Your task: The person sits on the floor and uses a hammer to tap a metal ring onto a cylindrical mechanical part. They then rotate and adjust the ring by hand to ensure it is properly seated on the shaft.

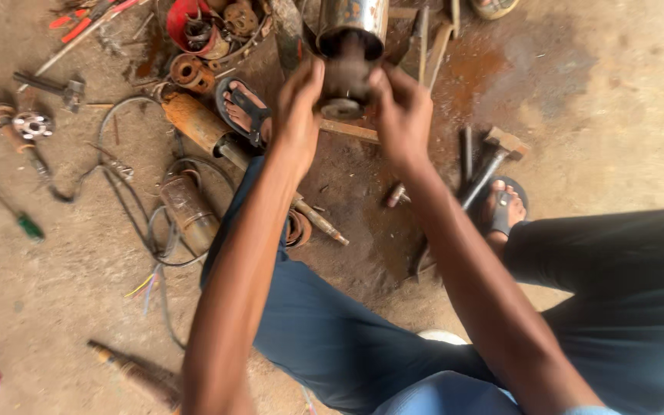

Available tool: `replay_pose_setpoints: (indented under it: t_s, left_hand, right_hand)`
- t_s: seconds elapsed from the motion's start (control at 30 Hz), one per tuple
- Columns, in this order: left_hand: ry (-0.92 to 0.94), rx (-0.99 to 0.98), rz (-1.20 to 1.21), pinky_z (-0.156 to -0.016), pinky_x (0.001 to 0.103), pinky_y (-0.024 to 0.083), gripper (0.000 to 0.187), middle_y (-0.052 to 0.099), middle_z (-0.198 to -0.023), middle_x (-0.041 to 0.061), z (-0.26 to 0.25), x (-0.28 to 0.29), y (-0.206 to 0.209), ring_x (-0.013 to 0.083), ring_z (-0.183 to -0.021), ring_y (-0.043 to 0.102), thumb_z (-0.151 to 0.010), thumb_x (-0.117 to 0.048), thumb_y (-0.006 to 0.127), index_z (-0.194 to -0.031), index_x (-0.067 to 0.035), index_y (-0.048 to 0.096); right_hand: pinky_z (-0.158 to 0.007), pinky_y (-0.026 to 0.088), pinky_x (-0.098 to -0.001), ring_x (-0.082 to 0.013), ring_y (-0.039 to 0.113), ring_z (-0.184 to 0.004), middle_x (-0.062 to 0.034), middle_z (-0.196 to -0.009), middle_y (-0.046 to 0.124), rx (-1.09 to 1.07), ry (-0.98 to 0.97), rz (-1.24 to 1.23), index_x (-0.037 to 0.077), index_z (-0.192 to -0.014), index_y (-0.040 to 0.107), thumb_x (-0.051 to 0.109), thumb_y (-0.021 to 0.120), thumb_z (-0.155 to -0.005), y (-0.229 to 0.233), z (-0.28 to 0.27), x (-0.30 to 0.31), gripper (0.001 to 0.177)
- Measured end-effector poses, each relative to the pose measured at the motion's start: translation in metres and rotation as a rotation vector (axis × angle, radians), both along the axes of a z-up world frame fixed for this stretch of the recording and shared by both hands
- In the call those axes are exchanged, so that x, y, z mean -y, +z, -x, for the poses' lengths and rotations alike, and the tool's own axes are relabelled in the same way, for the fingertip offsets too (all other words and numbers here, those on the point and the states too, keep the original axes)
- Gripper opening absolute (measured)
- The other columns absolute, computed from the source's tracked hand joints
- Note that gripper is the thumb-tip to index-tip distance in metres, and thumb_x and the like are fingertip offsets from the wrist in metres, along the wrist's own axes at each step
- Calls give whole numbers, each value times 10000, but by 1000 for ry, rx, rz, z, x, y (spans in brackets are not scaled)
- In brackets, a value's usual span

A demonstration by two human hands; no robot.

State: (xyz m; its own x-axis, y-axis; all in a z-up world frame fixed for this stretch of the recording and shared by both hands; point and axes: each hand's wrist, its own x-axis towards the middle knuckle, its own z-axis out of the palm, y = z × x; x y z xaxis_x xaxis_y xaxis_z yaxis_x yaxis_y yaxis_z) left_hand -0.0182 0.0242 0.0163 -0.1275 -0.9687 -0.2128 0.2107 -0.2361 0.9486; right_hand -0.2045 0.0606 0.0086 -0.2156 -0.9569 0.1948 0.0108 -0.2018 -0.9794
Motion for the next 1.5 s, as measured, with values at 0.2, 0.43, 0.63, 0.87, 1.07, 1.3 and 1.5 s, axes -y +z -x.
replay_pose_setpoints:
  t_s: [0.2, 0.43, 0.63, 0.87, 1.07, 1.3, 1.5]
  left_hand:
    - [14, 81, -154, -1176, 504, 410, 486, 593, -1451, 106, -8, -30, 8, 263, -1355, 563, -976, -341, 669, -1414, -149, 583]
    - [-62, 73, -34, -1157, 490, 539, 403, 688, -1332, 161, -14, -16, 10, 289, -1272, 654, -1021, -285, 695, -1359, -69, 657]
    - [-14, 18, -27, -970, 429, 573, 373, 687, -1234, 121, -5, 6, 14, 249, -1062, 667, -1042, -236, 648, -1380, -79, 635]
    - [-37, 11, 25, -1031, 384, 607, 338, 693, -1294, 112, -6, 16, 13, 211, -1184, 668, -1068, -208, 632, -1379, -77, 647]
    - [24, 50, 32, -919, 446, 658, 373, 712, -1227, 123, -7, 29, -6, 244, -1122, 701, -974, -253, 685, -1310, -90, 666]
    - [-16, 240, -27, -1136, 447, 442, 636, 565, -1428, 60, 2, -10, 17, 230, -1327, 562, -985, -576, 514, -1463, -160, 460]
    - [-65, 180, -91, -1157, 432, 457, 579, 636, -1348, 104, -18, -19, 17, 234, -1310, 612, -1040, -545, 436, -1398, -105, 552]
  right_hand:
    - [-914, 621, -363, -232, 729, -1045, -176, -1151, 766, 53, 167, -92, -69, -1296, 678, 340, 682, -1046, -7, 13, -23, 479]
    - [-896, 579, -350, -204, 702, -995, -150, -1069, 748, 200, 180, -43, -85, -1219, 721, 299, 717, -1085, -15, 11, -1, 406]
    - [-901, 661, -353, -202, 779, -976, -169, -1083, 778, 119, 73, 30, -49, -1238, 710, 282, 684, -1071, -12, 5, 19, 371]
    - [-801, 664, -325, -188, 781, -855, -149, -962, 787, 58, 19, -70, -36, -1160, 737, 307, 689, -1026, -9, 5, 29, 371]
    - [-756, 616, -314, -177, 741, -822, -147, -939, 795, 38, 9, -92, -28, -1196, 743, 320, 705, -1014, -16, 4, 36, 394]
    - [-820, 614, -332, -200, 745, -923, -136, -1032, 800, -29, 17, -109, -27, -1247, 696, 339, 707, -1000, 25, 9, -5, 442]
    - [-820, 606, -345, -179, 791, -912, -122, -1059, 786, -135, 147, -154, 22, -1219, 733, 302, 684, -978, 25, 16, -14, 372]
